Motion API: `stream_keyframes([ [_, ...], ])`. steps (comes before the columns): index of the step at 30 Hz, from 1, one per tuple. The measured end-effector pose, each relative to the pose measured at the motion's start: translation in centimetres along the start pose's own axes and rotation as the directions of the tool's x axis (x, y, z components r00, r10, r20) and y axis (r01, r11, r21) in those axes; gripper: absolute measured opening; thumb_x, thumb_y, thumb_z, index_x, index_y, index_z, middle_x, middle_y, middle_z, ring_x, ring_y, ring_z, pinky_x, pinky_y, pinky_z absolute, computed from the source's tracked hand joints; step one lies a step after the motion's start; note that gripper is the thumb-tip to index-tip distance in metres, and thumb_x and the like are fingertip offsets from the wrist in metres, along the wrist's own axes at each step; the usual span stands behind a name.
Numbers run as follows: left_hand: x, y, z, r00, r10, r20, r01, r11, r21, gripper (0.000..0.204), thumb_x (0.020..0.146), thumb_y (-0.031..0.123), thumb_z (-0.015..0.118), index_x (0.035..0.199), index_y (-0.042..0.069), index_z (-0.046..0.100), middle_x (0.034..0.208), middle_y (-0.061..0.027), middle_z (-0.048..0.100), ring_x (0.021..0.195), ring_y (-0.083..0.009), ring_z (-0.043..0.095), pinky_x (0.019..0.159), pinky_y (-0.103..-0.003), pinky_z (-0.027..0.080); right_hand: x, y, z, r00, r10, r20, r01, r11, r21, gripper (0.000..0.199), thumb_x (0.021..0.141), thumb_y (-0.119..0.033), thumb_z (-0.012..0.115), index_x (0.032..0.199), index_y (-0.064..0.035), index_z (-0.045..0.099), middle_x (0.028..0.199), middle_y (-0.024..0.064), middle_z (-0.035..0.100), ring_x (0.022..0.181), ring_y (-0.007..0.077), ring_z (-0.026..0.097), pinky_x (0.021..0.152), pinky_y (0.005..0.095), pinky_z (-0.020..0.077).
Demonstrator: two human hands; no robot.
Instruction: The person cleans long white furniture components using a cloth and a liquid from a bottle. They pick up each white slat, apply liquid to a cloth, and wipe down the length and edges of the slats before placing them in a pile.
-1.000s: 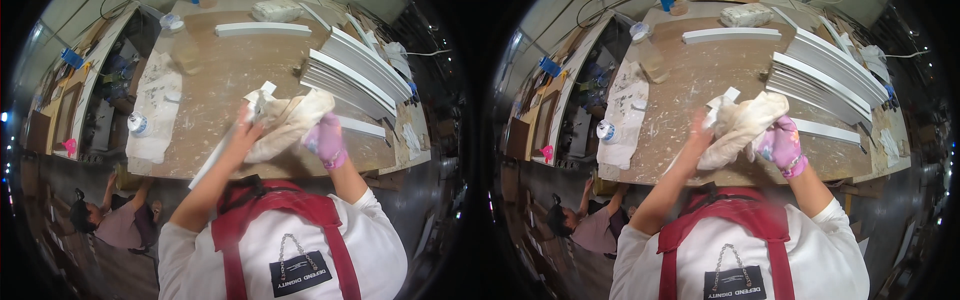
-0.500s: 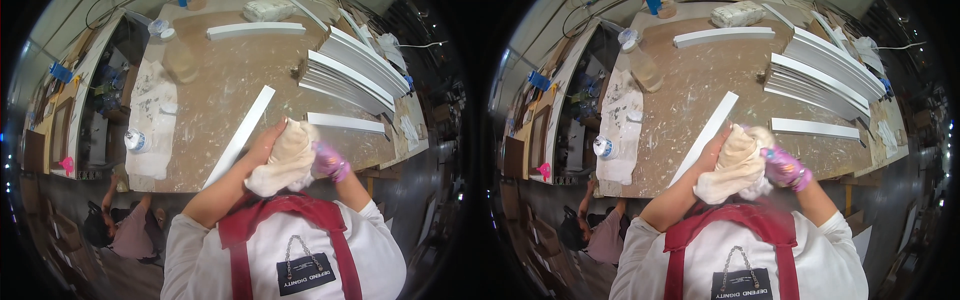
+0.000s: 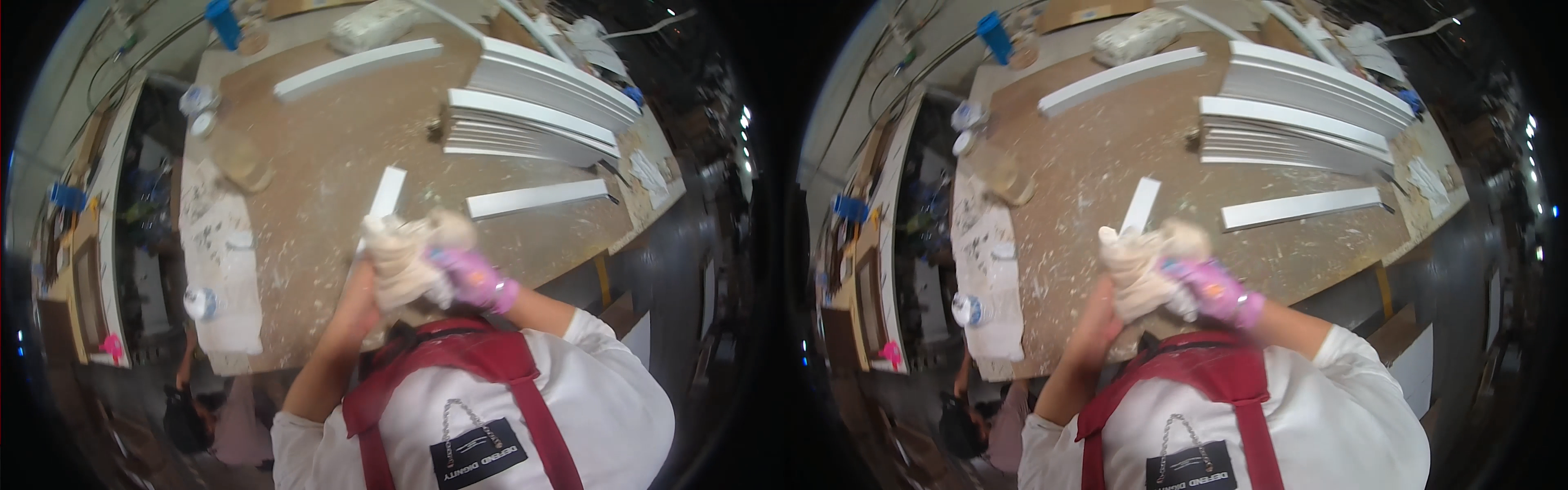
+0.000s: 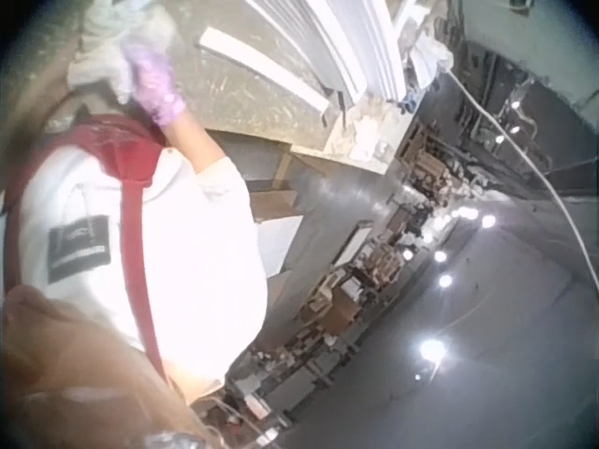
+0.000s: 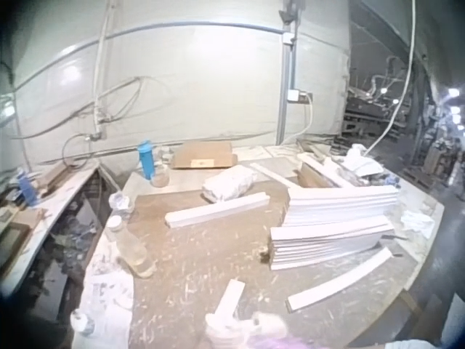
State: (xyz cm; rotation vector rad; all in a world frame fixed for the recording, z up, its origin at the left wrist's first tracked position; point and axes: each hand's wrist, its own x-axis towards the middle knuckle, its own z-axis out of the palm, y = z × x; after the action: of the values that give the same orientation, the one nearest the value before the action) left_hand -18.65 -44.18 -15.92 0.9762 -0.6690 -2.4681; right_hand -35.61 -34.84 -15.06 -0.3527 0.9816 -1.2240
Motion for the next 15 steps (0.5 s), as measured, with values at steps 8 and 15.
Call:
stream_keyframes([
  [8, 3.2, 3.1, -3.8, 0.94, 0.338, 0.044, -0.224, 0.516, 0.827, 0.033, 0.095, 0.025, 0.042, 0.118, 0.004, 0.054, 0.115, -0.01, 0.06, 0.102, -0.0253, 0.059, 0.086, -0.036, 0.047, 4.7, -2.0, 2.7, 0.953, 0.076, 0.292, -0.206, 0.871, 0.446, 0.048, 0.091, -0.02, 0.056, 0.133, -0.0014, 0.042, 0.125, 0.0131, 0.056, 0.113, 0.0245, 0.057, 0.099, 0.0375, 0.0444],
  [15, 5.4, 17.4, -13.3, 0.322, 0.934, -0.155, -0.391, 0.28, 0.877, 0.081, 0.081, 0.028, 0.069, 0.142, -0.001, 0.024, 0.139, -0.0198, 0.037, 0.127, -0.0303, 0.039, 0.105, -0.038, 0.033, 6.2, -4.7, 1.0, 0.995, -0.06, 0.074, 0.008, 0.826, 0.563, 0.042, 0.092, -0.023, 0.055, 0.127, -0.0007, 0.045, 0.117, 0.0165, 0.059, 0.104, 0.0301, 0.062, 0.086, 0.0433, 0.0535],
])
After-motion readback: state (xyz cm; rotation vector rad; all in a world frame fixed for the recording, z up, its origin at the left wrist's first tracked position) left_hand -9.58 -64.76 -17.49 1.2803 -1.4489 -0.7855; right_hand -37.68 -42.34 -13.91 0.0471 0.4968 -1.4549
